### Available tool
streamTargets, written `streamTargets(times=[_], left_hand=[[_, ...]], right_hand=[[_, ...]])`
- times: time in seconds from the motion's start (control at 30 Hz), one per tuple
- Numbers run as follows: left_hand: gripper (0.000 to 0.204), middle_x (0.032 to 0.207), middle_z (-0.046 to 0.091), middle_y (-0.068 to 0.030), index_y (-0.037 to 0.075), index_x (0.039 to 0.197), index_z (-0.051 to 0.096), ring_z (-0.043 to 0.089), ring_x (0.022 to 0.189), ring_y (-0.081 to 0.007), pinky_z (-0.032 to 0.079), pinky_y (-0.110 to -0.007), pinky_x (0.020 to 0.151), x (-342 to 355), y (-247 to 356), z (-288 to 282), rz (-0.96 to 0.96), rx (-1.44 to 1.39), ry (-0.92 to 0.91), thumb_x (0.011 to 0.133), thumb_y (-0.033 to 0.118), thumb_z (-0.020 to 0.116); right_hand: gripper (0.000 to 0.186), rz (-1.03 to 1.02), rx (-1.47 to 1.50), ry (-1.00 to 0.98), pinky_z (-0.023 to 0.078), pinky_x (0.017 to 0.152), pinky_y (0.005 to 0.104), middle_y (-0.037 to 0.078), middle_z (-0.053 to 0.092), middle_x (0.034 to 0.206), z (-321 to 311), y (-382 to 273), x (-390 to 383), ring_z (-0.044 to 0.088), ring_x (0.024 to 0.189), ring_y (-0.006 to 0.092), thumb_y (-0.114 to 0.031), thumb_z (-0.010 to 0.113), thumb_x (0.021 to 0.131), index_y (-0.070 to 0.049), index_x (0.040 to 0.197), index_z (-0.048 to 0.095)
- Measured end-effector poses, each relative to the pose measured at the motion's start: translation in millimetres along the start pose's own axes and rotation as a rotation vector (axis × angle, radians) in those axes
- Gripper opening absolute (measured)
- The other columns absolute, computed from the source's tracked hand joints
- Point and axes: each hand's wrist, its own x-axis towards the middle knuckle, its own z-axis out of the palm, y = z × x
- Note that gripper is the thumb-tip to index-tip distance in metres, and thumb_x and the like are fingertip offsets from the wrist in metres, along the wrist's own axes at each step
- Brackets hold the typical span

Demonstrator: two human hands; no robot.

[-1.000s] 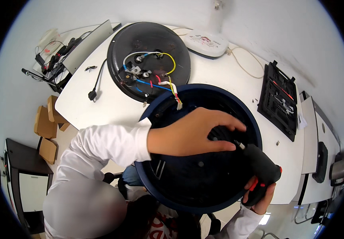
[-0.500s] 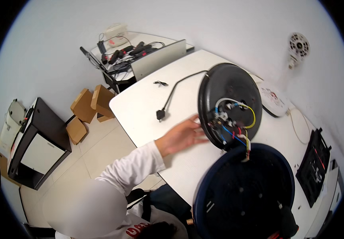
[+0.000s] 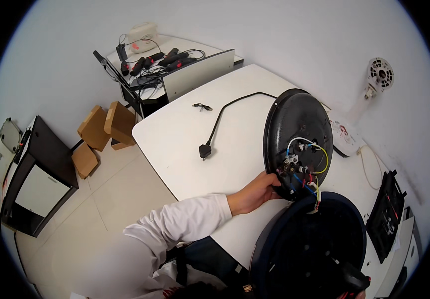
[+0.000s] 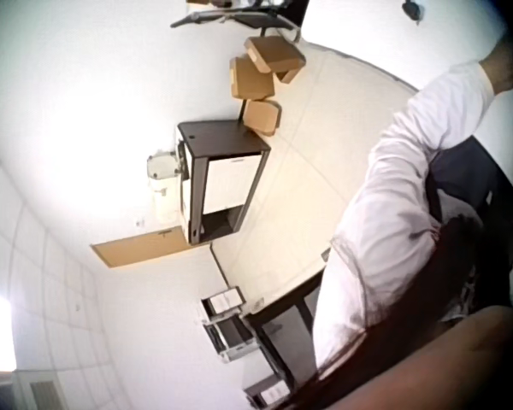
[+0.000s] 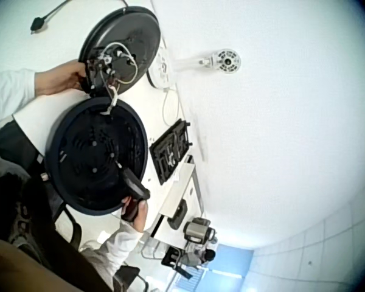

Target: The person uses a cordless electric screwdriver to remove screws from the base of a disassembled electric fan. They swap the screwdriver for another unit and continue unscrewing components from the fan base while seated at a white desk.

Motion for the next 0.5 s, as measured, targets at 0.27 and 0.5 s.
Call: streamTargets(times=[0.27, 0.5], left_hand=[[0.040, 0.112, 0.058, -0.0115, -0.001, 0.117, 0.048, 0.055, 0.103, -0.0205, 0.041, -0.037, 0.094, 3.2, 1.6, 4.1, 0.030, -0.046, -0.044, 0.078, 0.007, 0.044], [0.042, 0.112, 0.056, -0.0143, -0.007, 0.115, 0.044, 0.055, 0.104, -0.0236, 0.044, -0.038, 0.094, 0.6, 5.1, -2.8, 0.047, -0.109, -0.026, 0.074, -0.003, 0.035]], right_hand=[[0.043, -0.112, 0.050, 0.409, 0.040, 0.031, 0.0231, 0.013, 0.057, 0.064, -5.5, -15.9, 11.8, 0.049, 0.036, 0.0161, -0.043, 0.040, 0.092, -0.003, 0.107, 0.045], [0.047, -0.164, 0.089, 0.087, 0.044, 0.041, 0.0205, 0.012, 0.060, 0.075, 82.4, -84.7, 77.1, 0.056, 0.047, 0.0143, -0.043, 0.040, 0.091, 0.000, 0.108, 0.049]])
